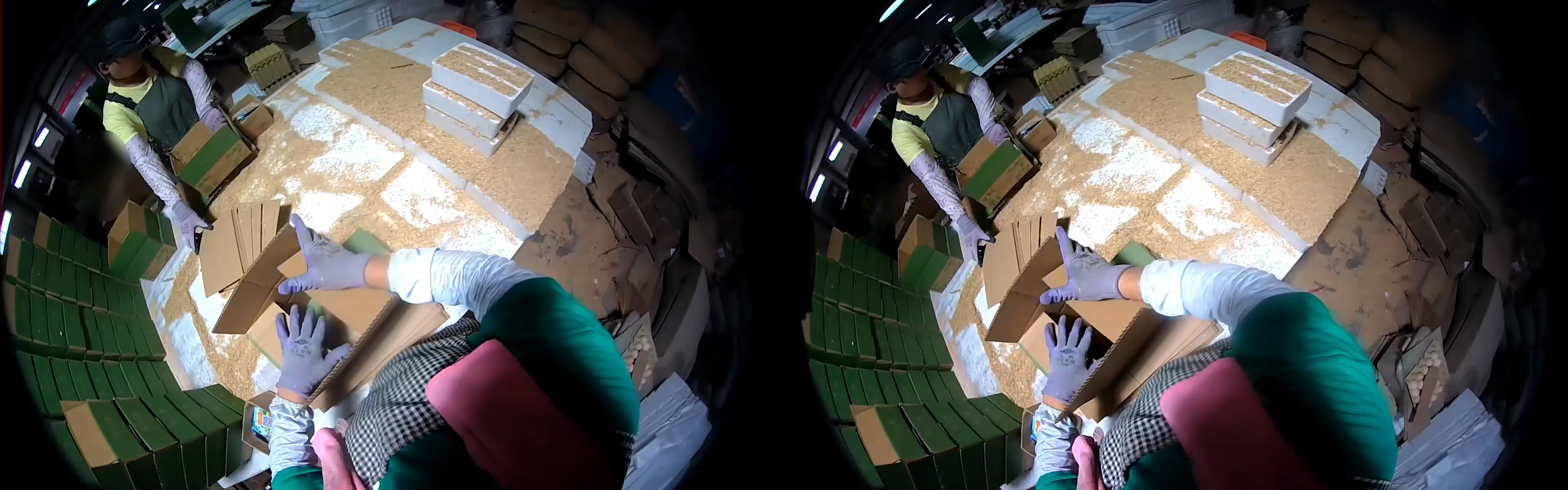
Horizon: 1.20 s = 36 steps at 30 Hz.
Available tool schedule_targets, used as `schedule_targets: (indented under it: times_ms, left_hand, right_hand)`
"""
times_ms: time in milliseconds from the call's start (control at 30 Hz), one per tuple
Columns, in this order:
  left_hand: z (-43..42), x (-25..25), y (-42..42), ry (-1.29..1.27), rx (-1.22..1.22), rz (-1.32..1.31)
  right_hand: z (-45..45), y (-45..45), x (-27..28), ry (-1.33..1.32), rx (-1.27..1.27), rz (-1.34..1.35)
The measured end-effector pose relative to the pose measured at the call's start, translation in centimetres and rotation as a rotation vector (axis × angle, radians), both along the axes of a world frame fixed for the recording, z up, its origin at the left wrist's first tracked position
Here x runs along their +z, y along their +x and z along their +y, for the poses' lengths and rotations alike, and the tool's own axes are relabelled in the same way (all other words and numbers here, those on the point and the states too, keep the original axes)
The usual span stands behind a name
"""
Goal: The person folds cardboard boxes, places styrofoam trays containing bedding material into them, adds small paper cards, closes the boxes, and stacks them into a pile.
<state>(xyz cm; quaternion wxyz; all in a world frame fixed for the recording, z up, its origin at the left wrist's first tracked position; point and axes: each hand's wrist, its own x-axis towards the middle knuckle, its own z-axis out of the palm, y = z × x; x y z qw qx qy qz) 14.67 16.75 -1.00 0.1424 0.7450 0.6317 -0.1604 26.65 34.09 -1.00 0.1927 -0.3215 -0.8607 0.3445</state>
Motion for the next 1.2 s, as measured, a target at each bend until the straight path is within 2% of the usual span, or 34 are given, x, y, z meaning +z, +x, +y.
schedule_targets:
  times_ms: [33, 67, 100, 133, 167, 200, 267, 333, 400, 433, 500, 533, 567, 600, 633, 667, 700, 733, 767, 800, 833, 867, 900, 933, 967, 1000, 1067, 1100, 1133, 1167, 1200]
  left_hand:
    - [-0.3, 0.6, -0.4, 0.227, 0.038, -0.037]
    - [-0.1, 1.8, -1.3, 0.452, 0.073, -0.071]
    - [0.2, 1.9, -2.6, 0.729, 0.200, 0.070]
    - [0.8, 3.1, -3.1, 0.819, 0.275, 0.057]
    - [1.4, 3.6, -2.8, 0.757, 0.266, 0.049]
    - [1.6, 3.8, -2.3, 0.704, 0.269, 0.041]
    - [0.1, 4.2, -0.5, 0.819, 0.271, -0.117]
    - [-2.4, 0.1, -1.1, 0.595, 0.161, -0.324]
    - [-2.1, 0.0, -1.3, 0.640, 0.192, -0.423]
    - [-0.8, 0.7, -2.5, 0.636, 0.173, -0.513]
    - [1.9, 1.7, -4.8, 0.343, 0.231, -0.753]
    - [3.3, 2.2, -5.9, 0.199, 0.281, -0.853]
    - [3.6, 0.3, -5.7, 0.167, 0.266, -0.744]
    - [2.9, 2.0, -2.1, 0.267, 0.328, -0.504]
    - [1.3, 1.2, -1.3, 0.396, 0.259, -0.442]
    - [0.2, 0.3, -1.1, 0.537, 0.196, -0.371]
    - [-1.1, 0.0, -2.8, 0.544, 0.257, -0.547]
    - [-2.5, -0.5, -5.4, 0.695, 0.266, -0.567]
    - [-4.1, -0.9, -7.2, 0.773, 0.457, -0.753]
    - [-5.5, -0.9, -7.8, 0.834, 0.659, -0.942]
    - [-5.4, -1.4, -6.8, 0.940, 0.758, -1.265]
    - [-5.4, -1.4, -5.8, 1.037, 0.848, -1.588]
    - [-6.0, -5.3, -6.2, 0.912, 0.874, -1.537]
    - [-6.7, -9.2, -6.7, 0.786, 0.888, -1.478]
    - [-6.4, -11.8, -5.7, 0.566, 0.916, -1.160]
    - [-5.9, -12.2, -5.2, 0.349, 0.923, -0.847]
    - [-5.3, -10.7, -6.4, 0.754, 1.359, -2.033]
    - [-4.8, -8.5, -6.5, 0.792, 1.365, -2.005]
    - [-4.4, -6.3, -6.7, 0.829, 1.371, -1.977]
    - [-3.5, -6.0, -5.5, 0.784, 1.169, -1.646]
    - [-2.6, -6.0, -4.9, 0.732, 0.972, -1.314]
  right_hand:
    - [1.3, 1.7, 1.2, -0.264, 0.164, 0.006]
    - [2.2, 2.8, 1.4, -0.253, 0.149, 0.011]
    - [2.5, 3.5, 1.2, -0.140, 0.122, -0.210]
    - [2.2, 3.7, 0.5, -0.038, 0.108, -0.432]
    - [1.4, 3.2, -1.7, 0.097, 0.067, -0.277]
    - [0.7, 3.3, -2.4, 0.094, 0.090, -0.284]
    - [0.7, 4.6, -2.9, -0.053, -0.156, 0.329]
    - [-1.0, 8.9, -0.8, -0.125, -0.381, 0.581]
    - [-4.2, 12.7, -0.2, 0.012, -0.246, 0.627]
    - [-4.0, 11.8, 0.9, -0.014, -0.195, 0.614]
    - [-3.4, 10.0, 2.3, 0.577, 0.383, 0.158]
    - [-2.5, 8.8, 1.1, 0.565, 0.417, 0.165]
    - [-1.2, 7.5, -1.0, 0.358, 0.216, -0.012]
    - [-0.6, 6.5, -2.5, 0.155, 0.013, -0.192]
    - [-0.7, 6.7, -2.9, -0.240, -0.032, 0.054]
    - [-1.1, 7.3, -2.9, -0.482, -0.108, 0.194]
    - [-1.8, 8.8, -5.4, -0.610, -0.042, 0.277]
    - [-2.4, 10.3, -7.9, -0.744, 0.020, 0.353]
    - [-3.3, 11.2, -8.6, -0.304, 0.239, 0.114]
    - [-4.6, 11.2, -7.2, 0.182, 0.382, -0.033]
    - [-5.2, 10.0, -5.6, -0.034, 0.246, 0.162]
    - [-6.0, 8.0, -1.2, -0.159, 0.179, 0.246]
    - [-6.8, 5.9, 3.4, -0.278, 0.110, 0.342]
    - [-6.7, 4.5, 8.6, -0.342, 0.190, 0.225]
    - [-7.1, 3.1, 9.4, -0.364, 0.241, 0.163]
    - [-7.4, 1.6, 10.2, -0.383, 0.293, 0.100]
    - [-8.7, -1.3, 5.2, -0.195, 0.482, -0.278]
    - [-10.2, -1.9, 1.9, -0.164, 0.646, -0.272]
    - [-10.8, -1.7, 1.1, -0.149, 0.741, -0.288]
    - [-11.5, -1.5, 0.2, -0.136, 0.835, -0.300]
    - [-10.8, -1.0, 1.8, -0.169, 0.752, -0.250]
